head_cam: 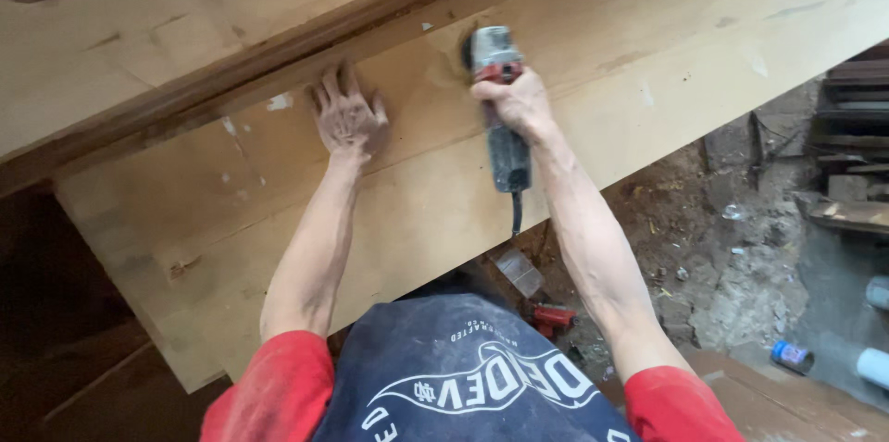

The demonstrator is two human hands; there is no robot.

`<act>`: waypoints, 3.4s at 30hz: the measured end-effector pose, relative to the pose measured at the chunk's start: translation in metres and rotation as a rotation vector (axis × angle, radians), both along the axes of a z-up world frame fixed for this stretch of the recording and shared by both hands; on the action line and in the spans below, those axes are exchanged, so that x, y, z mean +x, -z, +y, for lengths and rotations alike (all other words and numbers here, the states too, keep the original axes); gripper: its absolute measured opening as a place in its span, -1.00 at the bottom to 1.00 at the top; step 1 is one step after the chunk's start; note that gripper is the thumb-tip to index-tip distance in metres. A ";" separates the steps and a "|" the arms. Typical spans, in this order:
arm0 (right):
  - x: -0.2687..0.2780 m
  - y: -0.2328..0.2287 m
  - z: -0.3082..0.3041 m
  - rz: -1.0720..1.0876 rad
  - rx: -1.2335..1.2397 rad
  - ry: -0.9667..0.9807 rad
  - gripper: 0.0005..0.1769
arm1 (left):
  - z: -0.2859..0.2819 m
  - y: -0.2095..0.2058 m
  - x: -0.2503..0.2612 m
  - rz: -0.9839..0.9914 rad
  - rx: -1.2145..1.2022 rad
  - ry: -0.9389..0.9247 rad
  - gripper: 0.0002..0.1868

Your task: The person uses an angle grinder with a sanding disc to sand a large wooden board. They move the tool across the surface, occasionally pausing to scrape off residue with a putty knife. The person continues sanding different sections of the board throughout the clip.

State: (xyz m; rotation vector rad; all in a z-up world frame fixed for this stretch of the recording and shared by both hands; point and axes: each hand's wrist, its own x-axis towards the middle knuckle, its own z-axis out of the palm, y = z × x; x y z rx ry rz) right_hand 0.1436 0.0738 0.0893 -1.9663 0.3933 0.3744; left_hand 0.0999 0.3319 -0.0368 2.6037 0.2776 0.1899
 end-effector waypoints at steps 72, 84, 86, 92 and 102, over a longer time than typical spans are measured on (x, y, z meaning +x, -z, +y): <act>-0.121 -0.001 0.251 0.004 -0.061 -0.485 -0.53 | 0.104 -0.003 -0.238 0.084 0.016 -0.601 -0.28; -0.051 0.006 0.119 0.091 0.038 -0.076 -0.74 | 0.103 -0.005 -0.235 0.084 -0.038 -0.598 -0.29; -0.065 0.010 0.138 0.033 -0.018 -0.213 -0.73 | 0.102 0.001 -0.237 0.061 -0.027 -0.599 -0.29; -0.132 0.015 0.217 0.061 0.013 -0.604 -0.68 | 0.101 0.022 -0.240 0.002 -0.009 -0.630 -0.37; -0.165 0.004 0.270 0.099 -0.088 -0.711 -0.64 | 0.100 0.034 -0.239 -0.035 -0.050 -0.656 -0.28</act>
